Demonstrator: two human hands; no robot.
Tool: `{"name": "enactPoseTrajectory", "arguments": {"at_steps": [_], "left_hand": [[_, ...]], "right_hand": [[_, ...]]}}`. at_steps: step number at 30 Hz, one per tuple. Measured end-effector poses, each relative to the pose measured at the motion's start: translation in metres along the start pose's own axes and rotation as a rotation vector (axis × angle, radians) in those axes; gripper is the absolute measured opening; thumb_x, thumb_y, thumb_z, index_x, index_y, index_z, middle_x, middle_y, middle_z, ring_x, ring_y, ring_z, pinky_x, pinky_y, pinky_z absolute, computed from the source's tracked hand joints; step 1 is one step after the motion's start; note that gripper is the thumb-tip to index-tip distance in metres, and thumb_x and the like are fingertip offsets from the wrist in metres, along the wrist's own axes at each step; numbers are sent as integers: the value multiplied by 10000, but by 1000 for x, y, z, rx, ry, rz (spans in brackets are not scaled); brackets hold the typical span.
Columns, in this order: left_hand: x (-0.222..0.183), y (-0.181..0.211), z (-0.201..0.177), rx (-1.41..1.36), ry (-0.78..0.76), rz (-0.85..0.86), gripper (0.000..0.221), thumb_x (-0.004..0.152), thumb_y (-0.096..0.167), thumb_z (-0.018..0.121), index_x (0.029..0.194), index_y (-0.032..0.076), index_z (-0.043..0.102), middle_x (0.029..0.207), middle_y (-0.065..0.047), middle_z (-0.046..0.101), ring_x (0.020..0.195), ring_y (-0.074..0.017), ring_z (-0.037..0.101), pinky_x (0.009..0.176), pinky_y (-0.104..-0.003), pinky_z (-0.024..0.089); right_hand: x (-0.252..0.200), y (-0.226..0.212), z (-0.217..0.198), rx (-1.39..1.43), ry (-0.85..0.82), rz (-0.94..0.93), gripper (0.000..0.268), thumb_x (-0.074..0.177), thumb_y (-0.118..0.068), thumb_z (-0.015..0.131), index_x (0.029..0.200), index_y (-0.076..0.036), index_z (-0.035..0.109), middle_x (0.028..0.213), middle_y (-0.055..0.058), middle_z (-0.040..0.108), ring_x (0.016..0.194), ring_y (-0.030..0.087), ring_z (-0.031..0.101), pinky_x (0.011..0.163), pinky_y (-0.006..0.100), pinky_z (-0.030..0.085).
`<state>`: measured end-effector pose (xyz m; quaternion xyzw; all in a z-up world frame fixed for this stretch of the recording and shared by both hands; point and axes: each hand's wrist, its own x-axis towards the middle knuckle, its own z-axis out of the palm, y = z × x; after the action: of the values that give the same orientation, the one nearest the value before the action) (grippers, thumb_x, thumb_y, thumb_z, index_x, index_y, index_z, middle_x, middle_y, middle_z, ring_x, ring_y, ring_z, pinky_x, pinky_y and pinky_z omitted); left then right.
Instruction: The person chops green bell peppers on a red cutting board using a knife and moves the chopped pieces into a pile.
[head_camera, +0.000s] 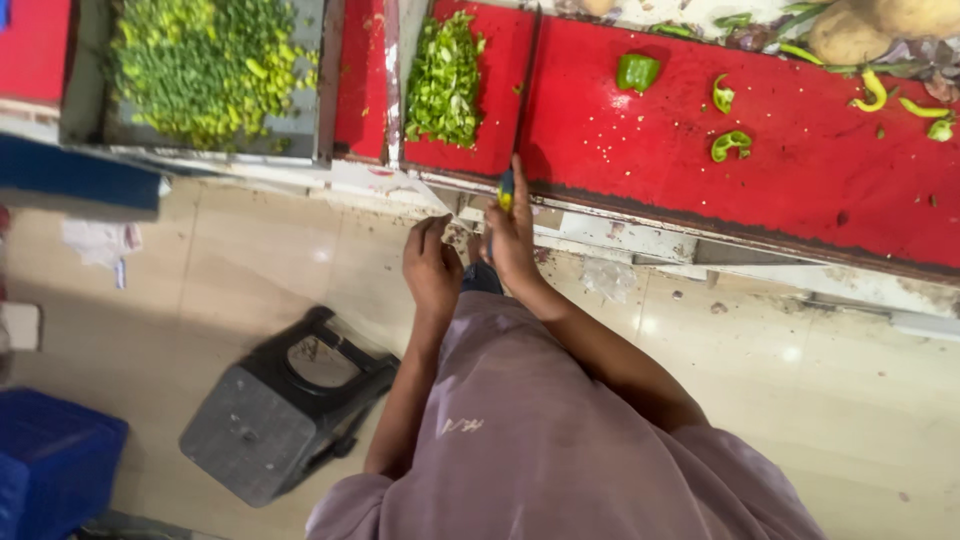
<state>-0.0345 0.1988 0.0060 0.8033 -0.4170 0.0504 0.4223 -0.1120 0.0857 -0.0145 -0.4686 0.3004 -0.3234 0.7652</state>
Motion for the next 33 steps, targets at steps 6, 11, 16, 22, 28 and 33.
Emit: {"name": "enactPoseTrajectory", "arguments": {"at_steps": [6, 11, 16, 22, 28, 33], "left_hand": [[38, 26, 17, -135, 22, 223, 407, 846, -94, 599, 1224, 36, 674, 1193, -161, 649, 1108, -354, 647, 927, -446, 544], [101, 70, 38, -278, 84, 369, 471, 754, -71, 617, 1208, 46, 664, 1203, -150, 609, 1137, -351, 603, 961, -459, 530], [157, 106, 114, -180, -128, 552, 461, 893, 0, 687, 1342, 101, 654, 1289, -111, 627, 1204, -351, 620, 1026, -464, 531], [208, 130, 257, 294, -494, 680, 241, 762, 45, 743, 1002, 58, 723, 1093, -171, 704, 1071, -396, 654, 846, -511, 568], [225, 131, 215, 195, -514, 580, 216, 861, 50, 694, 1075, 21, 692, 1049, -183, 703, 852, -319, 717, 640, -408, 627], [183, 107, 129, 136, -318, 367, 378, 889, 320, 769, 1153, 75, 653, 890, -170, 695, 719, -367, 709, 557, -508, 569]], "right_hand": [[30, 5, 3, 182, 33, -80, 757, 1061, 24, 508, 1739, -139, 214, 1170, 35, 586, 796, 81, 534, 679, 239, 508], [-7, -44, -37, 140, 21, 177, 699, 1010, -139, 526, 1636, -246, 235, 775, 6, 565, 462, 81, 433, 352, 252, 384], [-58, -82, -118, 119, 88, 223, 692, 1000, -160, 573, 1626, -275, 302, 688, -22, 490, 434, 57, 447, 361, 232, 365], [-80, -105, -143, -442, 31, 180, 619, 937, -68, 637, 1506, -210, 437, 677, -8, 502, 452, 92, 458, 401, 265, 393], [-133, -93, -156, -463, 24, 182, 580, 898, -30, 660, 1417, -181, 452, 690, -25, 477, 473, 75, 459, 421, 260, 397], [-155, -86, -165, -354, 95, 217, 563, 921, -38, 668, 1434, -142, 461, 663, -10, 472, 480, 84, 447, 454, 255, 366]]}}
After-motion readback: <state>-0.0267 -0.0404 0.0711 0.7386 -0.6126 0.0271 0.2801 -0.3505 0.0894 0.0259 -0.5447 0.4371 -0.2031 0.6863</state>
